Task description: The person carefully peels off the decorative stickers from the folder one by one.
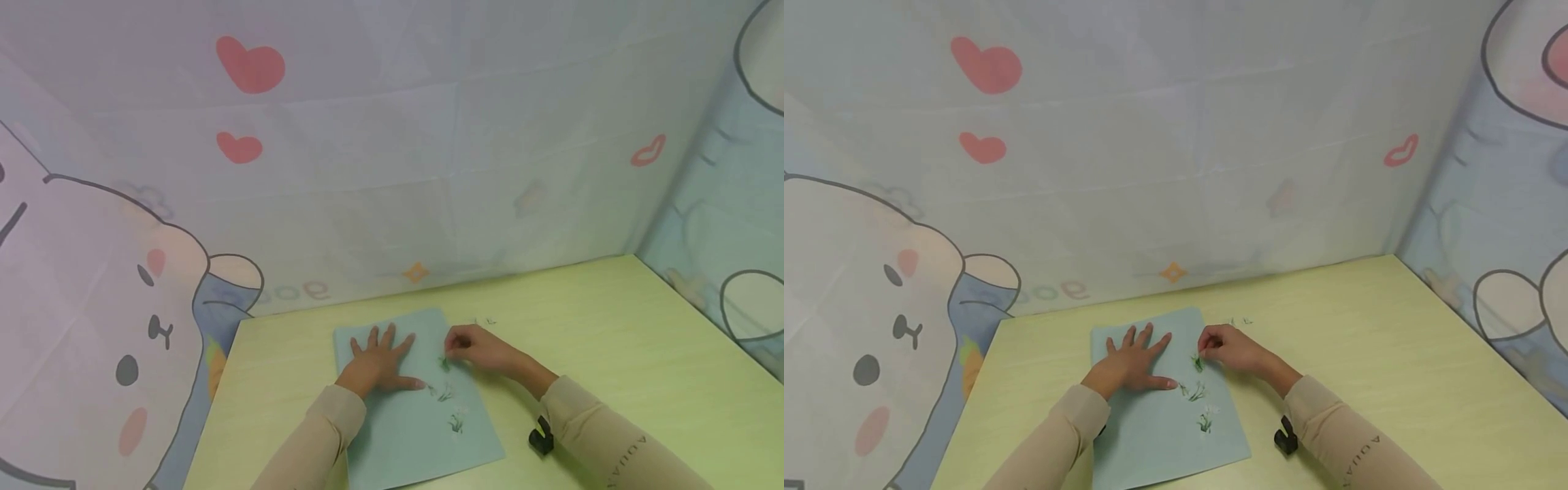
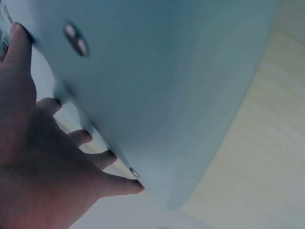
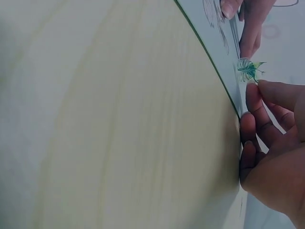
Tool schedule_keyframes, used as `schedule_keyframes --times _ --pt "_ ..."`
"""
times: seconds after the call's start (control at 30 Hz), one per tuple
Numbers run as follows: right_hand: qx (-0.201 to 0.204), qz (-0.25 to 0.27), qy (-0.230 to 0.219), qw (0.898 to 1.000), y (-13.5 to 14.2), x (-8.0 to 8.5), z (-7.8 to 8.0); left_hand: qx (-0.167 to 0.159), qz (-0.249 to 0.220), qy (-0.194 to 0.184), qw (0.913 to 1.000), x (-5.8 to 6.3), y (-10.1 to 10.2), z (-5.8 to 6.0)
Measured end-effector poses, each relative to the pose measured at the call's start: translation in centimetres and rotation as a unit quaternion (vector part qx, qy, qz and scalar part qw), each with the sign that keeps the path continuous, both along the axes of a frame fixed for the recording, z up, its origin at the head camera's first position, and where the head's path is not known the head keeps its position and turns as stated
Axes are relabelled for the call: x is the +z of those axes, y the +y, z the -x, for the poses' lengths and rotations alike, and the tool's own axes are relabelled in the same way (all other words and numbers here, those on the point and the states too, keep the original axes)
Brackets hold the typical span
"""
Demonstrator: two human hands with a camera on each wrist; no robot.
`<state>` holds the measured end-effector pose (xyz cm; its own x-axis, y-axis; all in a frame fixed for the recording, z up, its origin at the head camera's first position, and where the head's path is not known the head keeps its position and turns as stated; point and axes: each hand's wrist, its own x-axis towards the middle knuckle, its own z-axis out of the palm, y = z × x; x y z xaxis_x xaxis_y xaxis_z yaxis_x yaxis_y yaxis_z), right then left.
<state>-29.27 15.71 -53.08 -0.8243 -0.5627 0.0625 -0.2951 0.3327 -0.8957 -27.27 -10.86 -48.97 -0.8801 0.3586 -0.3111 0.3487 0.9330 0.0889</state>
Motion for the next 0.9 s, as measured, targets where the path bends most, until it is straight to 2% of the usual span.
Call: schedule_keyframes --times 0.13,0.47,0.9 --pt "-0.005 0.012 -0.024 1.0 0.19 -0.21 0.27 0.0 0.003 -0.003 1.0 0.02 0.05 0.09" --pt "-0.021 0.019 -0.048 0.998 0.31 -0.11 0.25 0.002 0.008 -0.006 0.9999 -0.04 0.09 0.11" --pt "-0.013 0.062 -0.085 0.994 0.68 -0.09 0.29 0.003 0.005 -0.007 1.0 0.03 0.09 0.03"
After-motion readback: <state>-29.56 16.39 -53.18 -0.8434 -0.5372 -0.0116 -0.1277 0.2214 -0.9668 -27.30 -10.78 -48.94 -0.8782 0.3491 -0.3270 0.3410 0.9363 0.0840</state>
